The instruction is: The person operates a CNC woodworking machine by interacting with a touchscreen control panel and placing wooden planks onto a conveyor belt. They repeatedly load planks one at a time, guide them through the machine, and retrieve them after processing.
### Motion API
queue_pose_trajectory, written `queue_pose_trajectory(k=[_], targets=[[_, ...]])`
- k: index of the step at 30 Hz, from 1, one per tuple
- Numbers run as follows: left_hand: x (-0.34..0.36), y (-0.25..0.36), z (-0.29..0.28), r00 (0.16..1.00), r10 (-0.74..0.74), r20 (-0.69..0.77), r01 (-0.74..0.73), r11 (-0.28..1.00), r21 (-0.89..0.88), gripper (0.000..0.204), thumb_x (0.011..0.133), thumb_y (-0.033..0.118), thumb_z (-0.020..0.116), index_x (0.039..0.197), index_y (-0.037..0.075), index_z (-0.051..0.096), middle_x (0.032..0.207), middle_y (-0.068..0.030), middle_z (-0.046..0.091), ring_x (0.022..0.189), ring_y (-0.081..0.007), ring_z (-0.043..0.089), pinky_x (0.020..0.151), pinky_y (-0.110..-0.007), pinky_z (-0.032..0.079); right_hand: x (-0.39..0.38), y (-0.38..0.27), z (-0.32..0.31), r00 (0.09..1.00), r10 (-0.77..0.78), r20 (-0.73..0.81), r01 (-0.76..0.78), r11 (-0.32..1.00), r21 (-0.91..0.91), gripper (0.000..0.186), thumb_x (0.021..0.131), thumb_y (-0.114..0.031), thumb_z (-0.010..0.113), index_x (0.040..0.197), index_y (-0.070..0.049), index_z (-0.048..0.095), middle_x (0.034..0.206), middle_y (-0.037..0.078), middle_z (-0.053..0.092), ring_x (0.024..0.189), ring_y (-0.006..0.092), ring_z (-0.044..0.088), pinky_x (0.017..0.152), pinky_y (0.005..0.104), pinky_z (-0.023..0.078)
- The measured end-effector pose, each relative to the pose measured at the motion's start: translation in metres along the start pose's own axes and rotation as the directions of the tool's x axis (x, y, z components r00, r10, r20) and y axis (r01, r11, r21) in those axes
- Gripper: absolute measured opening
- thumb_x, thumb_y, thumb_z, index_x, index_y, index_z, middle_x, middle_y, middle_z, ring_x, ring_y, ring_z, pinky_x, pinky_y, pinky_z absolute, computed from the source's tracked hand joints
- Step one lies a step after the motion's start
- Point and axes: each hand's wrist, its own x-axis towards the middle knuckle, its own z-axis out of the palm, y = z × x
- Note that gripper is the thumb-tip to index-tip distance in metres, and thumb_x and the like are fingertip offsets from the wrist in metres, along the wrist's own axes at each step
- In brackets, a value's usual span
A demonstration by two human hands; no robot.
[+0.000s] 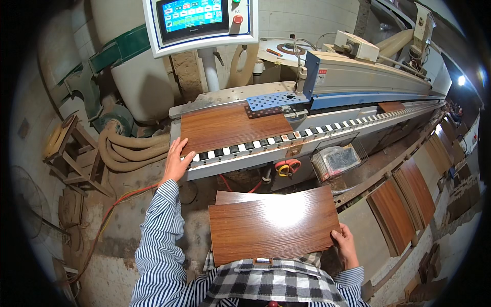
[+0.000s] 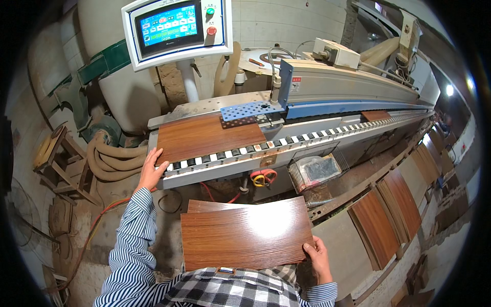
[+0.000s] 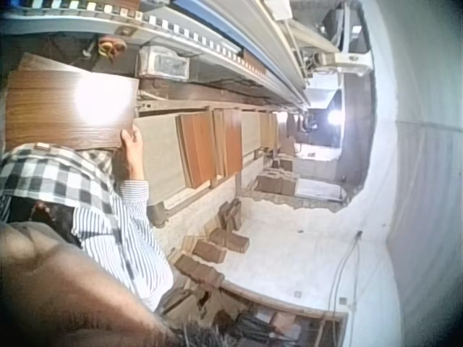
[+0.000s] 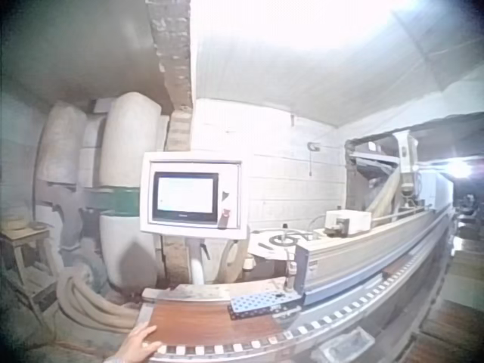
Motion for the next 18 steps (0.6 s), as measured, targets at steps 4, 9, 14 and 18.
queue_pose_trajectory(k=[4, 9, 14, 18], targets=[[0.000, 0.001, -0.001, 1.000, 0.008, -0.003, -0.008, 0.999, 0.031, 0.061, 0.089, 0.036, 0.064, 0.142, 0.010, 0.047, 0.155, -0.0172, 0.031, 0.145, -0.0307, 0.023, 0.116, -0.042, 0.024, -0.006, -0.012, 0.001, 0.996, 0.023, 0.088, -0.036, 0.989, 0.145, 0.040, 0.091, -0.015, 0.064, 0.127, -0.002, 0.051, 0.111, 0.005, 0.063, 0.090, 0.0145, 0.062, 0.085, 0.0284, 0.049], [0.004, -0.004, -0.001, 1.000, 0.014, 0.005, -0.014, 0.996, 0.084, 0.062, 0.088, 0.039, 0.064, 0.141, 0.011, 0.047, 0.153, -0.0175, 0.034, 0.145, -0.0309, 0.025, 0.117, -0.046, 0.019, -0.004, -0.008, -0.002, 0.992, -0.023, 0.127, -0.012, 0.963, 0.270, 0.049, 0.091, -0.017, 0.064, 0.134, 0.000, 0.047, 0.114, 0.006, 0.063, 0.094, 0.0155, 0.063, 0.086, 0.0298, 0.050], [0.002, 0.018, -0.006, 0.998, -0.053, 0.036, 0.042, 0.968, 0.248, 0.063, 0.091, 0.041, 0.061, 0.144, 0.012, 0.044, 0.153, -0.0125, 0.035, 0.146, -0.0308, 0.022, 0.118, -0.053, 0.008, 0.003, 0.002, -0.007, 0.988, -0.064, 0.143, 0.011, 0.939, 0.344, 0.059, 0.090, -0.020, 0.065, 0.140, 0.003, 0.043, 0.127, 0.010, 0.060, 0.107, 0.0189, 0.061, 0.090, 0.0327, 0.050], [0.004, 0.024, -0.001, 0.998, -0.048, 0.039, 0.035, 0.955, 0.295, 0.063, 0.091, 0.042, 0.061, 0.145, 0.014, 0.043, 0.153, -0.0114, 0.036, 0.147, -0.0301, 0.017, 0.117, -0.054, -0.001, -0.002, -0.004, -0.007, 0.992, -0.092, 0.088, 0.047, 0.909, 0.415, 0.057, 0.091, -0.016, 0.063, 0.140, 0.005, 0.042, 0.121, 0.010, 0.063, 0.100, 0.0185, 0.065, 0.077, 0.0299, 0.056]])
